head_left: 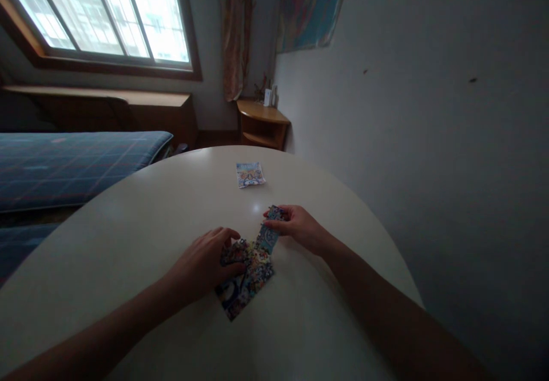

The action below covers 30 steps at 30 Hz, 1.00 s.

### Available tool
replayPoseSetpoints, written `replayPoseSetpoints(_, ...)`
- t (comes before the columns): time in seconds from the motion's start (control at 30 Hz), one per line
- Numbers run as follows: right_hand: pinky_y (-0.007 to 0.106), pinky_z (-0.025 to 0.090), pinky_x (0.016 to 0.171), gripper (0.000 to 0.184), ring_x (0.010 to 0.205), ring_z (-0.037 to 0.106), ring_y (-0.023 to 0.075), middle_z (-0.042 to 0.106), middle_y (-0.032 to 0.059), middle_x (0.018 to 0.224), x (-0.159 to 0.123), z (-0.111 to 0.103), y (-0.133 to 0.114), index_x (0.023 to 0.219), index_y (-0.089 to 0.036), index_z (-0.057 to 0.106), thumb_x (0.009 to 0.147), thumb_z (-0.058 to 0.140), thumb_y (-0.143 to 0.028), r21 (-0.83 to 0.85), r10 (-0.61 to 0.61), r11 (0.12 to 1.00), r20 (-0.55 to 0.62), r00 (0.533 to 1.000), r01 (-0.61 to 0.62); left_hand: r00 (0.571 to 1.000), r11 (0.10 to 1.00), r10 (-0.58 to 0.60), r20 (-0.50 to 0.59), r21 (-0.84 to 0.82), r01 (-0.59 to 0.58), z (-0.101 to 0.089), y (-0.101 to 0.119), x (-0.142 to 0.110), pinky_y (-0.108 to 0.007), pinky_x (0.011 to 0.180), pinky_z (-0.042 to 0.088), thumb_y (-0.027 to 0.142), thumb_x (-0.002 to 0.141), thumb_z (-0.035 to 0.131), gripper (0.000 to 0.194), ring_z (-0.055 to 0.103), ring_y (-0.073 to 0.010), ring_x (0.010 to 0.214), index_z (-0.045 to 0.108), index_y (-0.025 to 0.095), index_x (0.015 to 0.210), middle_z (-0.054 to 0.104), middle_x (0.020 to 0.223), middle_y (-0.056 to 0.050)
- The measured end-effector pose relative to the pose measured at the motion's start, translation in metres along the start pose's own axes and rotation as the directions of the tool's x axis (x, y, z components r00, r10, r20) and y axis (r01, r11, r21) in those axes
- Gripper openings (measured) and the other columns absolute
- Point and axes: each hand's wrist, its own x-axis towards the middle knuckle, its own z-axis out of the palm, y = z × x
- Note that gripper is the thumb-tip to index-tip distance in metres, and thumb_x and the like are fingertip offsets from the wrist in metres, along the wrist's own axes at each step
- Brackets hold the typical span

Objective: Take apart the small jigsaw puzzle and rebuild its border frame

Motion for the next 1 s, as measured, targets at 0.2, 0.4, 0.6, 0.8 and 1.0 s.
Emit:
replayPoseSetpoints(0.2, 0.033, 0.057, 0.079, 0.038, 0.081, 0.070, 0.0163, 0.074, 0.0070, 0.096, -0.001, 0.003, -0.001, 0.100, -0.016, 0.067, 0.074, 0.081, -0.040, 0.095, 0.065, 0.993, -0.002, 0.998, -0.065, 0.998, 0.998, -0.001, 0.056, -0.068, 0.005, -0.002, 0.005, 0.000, -0.036, 0.082, 0.049, 0.036, 0.079, 0.066, 0.024, 0.066, -0.0252, 0.093, 0.068, 0.024, 0.100, 0.067, 0.107, -0.005)
replayPoseSetpoints(0.4, 0.031, 0.058, 0.080, 0.026, 0.084, 0.070, 0.0144, 0.074, 0.0071, 0.103, -0.003, 0.008, -0.004, 0.110, -0.018, 0.065, 0.088, 0.068, -0.033, 0.126, 0.053, 0.990, 0.063, 0.997, -0.061, 0.999, 0.993, -0.023, 0.031, -0.113, 0.026, -0.001, 0.005, 0.001, -0.034, 0.079, 0.051, 0.035, 0.083, 0.060, 0.022, 0.068, -0.0231, 0.086, 0.067, 0.025, 0.102, 0.073, 0.097, -0.002)
replayPoseSetpoints(0.6, 0.026, 0.055, 0.068, 0.025, 0.075, 0.066, 0.0121, 0.070, 0.0029, 0.093, -0.005, 0.014, -0.008, 0.121, -0.022, 0.061, 0.098, 0.051, -0.025, 0.062, 0.086, 0.994, 0.024, 0.996, -0.087, 0.997, 0.976, -0.049, 0.067, -0.208, 0.062, 0.002, 0.004, 0.005, -0.028, 0.067, 0.050, 0.039, 0.085, 0.058, 0.020, 0.067, -0.0191, 0.073, 0.070, 0.024, 0.094, 0.074, 0.085, 0.000)
replayPoseSetpoints(0.8, 0.021, 0.051, 0.061, 0.028, 0.072, 0.065, 0.0114, 0.070, 0.0034, 0.092, -0.005, 0.017, -0.009, 0.125, -0.023, 0.057, 0.099, 0.048, -0.022, 0.095, 0.080, 0.992, 0.001, 0.997, -0.080, 0.995, 0.917, -0.090, 0.051, -0.384, 0.103, 0.005, 0.003, 0.003, -0.026, 0.057, 0.047, 0.043, 0.086, 0.059, 0.025, 0.063, -0.0163, 0.062, 0.066, 0.022, 0.098, 0.072, 0.082, -0.001)
replayPoseSetpoints(1.0, 0.024, 0.053, 0.065, 0.033, 0.079, 0.068, 0.0142, 0.073, 0.0083, 0.106, -0.005, 0.016, 0.000, 0.117, -0.021, 0.066, 0.088, 0.067, -0.036, 0.112, 0.021, 0.993, 0.125, 0.992, -0.035, 0.984, 0.768, -0.170, 0.059, -0.618, 0.170, 0.009, 0.007, 0.005, -0.024, 0.053, 0.047, 0.050, 0.082, 0.060, 0.035, 0.067, -0.0194, 0.067, 0.060, 0.019, 0.099, 0.071, 0.079, -0.003)
